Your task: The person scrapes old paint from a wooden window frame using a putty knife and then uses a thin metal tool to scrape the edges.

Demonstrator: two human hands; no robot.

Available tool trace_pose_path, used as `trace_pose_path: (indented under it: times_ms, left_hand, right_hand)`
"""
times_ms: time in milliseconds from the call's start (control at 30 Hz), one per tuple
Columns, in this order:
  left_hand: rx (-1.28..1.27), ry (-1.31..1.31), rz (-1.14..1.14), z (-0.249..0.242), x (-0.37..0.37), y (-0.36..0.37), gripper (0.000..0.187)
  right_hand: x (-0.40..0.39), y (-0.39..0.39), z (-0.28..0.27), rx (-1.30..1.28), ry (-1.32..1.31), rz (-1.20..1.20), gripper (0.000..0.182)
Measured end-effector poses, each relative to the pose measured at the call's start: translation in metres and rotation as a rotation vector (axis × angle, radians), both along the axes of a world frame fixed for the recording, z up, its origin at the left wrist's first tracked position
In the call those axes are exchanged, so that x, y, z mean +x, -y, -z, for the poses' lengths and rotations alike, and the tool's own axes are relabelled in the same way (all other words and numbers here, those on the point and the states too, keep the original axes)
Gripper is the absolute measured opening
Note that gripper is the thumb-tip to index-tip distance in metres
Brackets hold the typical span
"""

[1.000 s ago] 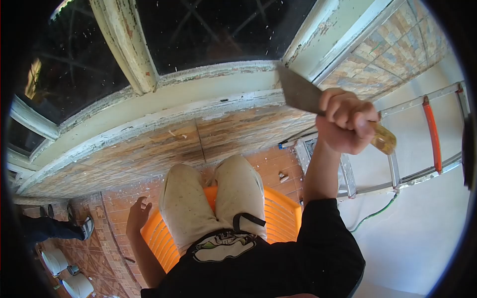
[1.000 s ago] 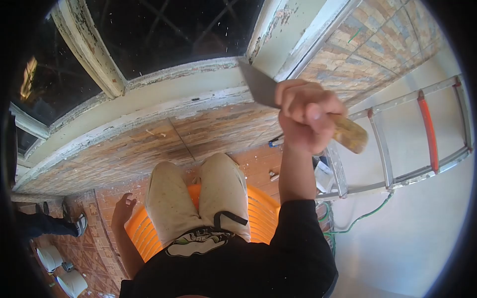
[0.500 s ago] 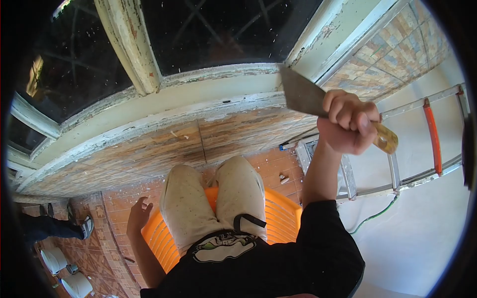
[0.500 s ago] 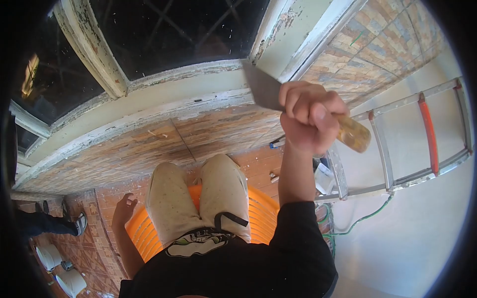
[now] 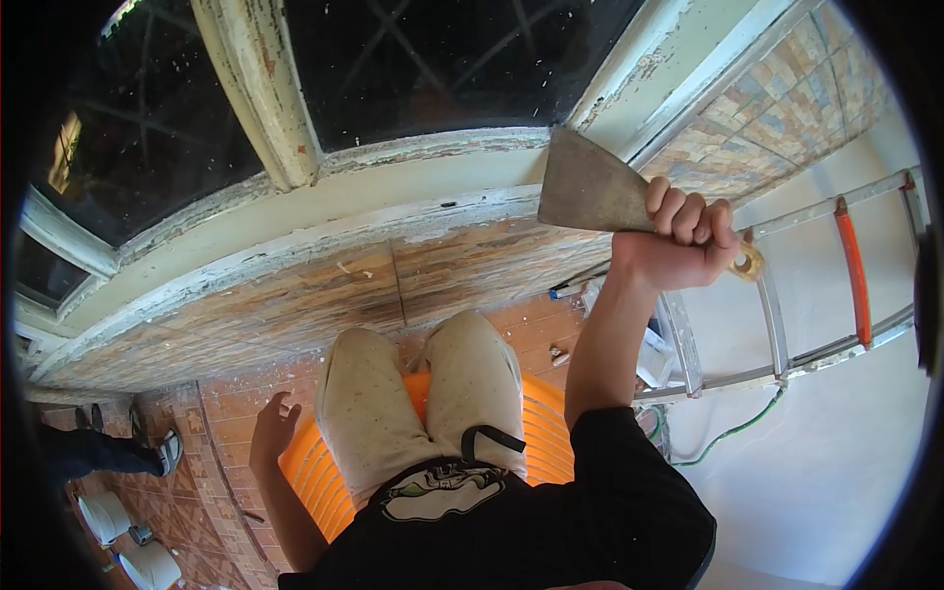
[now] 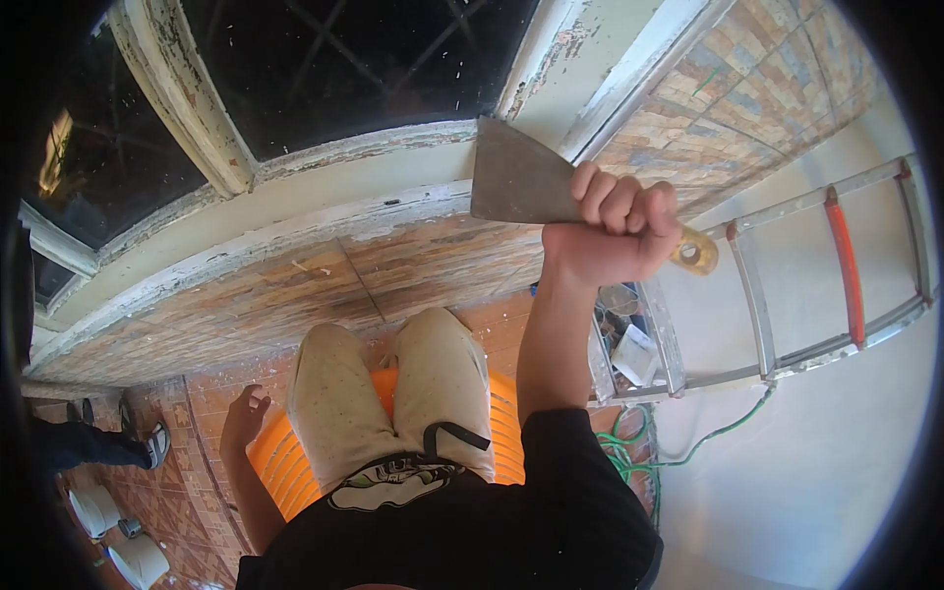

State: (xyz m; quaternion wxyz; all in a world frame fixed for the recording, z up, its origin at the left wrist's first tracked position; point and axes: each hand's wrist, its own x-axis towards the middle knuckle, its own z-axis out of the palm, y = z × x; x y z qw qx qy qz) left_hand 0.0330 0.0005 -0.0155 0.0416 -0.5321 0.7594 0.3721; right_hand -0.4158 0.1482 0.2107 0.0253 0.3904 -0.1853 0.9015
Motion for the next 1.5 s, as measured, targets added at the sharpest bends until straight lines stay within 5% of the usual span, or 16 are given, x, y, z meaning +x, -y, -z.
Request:
trace_pose_path:
  times_ms: [167,233,467,533,900,1067,1133,1233,1500]
  left_hand:
    - [-0.005,-0.006,0.005,0.002,0.003,-0.001,0.040]
    - [0.003,0.008,0.001,0.000,0.001,-0.001,0.040]
    - [0.001,-0.003,-0.014,0.001,0.001,-0.002,0.040]
    - [-0.004,-0.011,0.000,0.000,0.001,-0.001,0.040]
    - [-0.192,-0.200,-0.196,-0.018,0.036,-0.031,0.036]
    - [-0.205,-0.234,-0.365,-0.033,0.060,-0.075,0.027]
    - [-0.471,-0.167,-0.186,-0.032,0.059,-0.103,0.026]
    - [-0.571,-0.112,-0.301,-0.042,0.055,-0.124,0.030]
    - [-0.497,-0.089,-0.478,-0.034,0.060,-0.125,0.030]
  right_hand:
    - [0.006,-0.010,-0.008,-0.090,0.108,-0.080,0.036]
    - [0.008,0.003,-0.006,-0.022,0.180,0.142,0.037]
    - [0.003,0.004,-0.009,-0.035,0.302,-0.005,0.040]
    - [0.009,0.018,0.006,0.007,0.332,-0.235,0.041]
    - [0.073,-0.027,0.123,0.291,0.238,-0.447,0.030]
    - [0.089,-0.062,0.168,0.435,0.434,-0.436,0.029]
    - [0.093,-0.065,0.175,0.462,0.499,-0.410,0.029]
    - [0.106,-0.053,0.179,0.506,0.584,-0.312,0.028]
    - [0.139,0.007,0.184,0.549,0.130,-0.700,0.027]
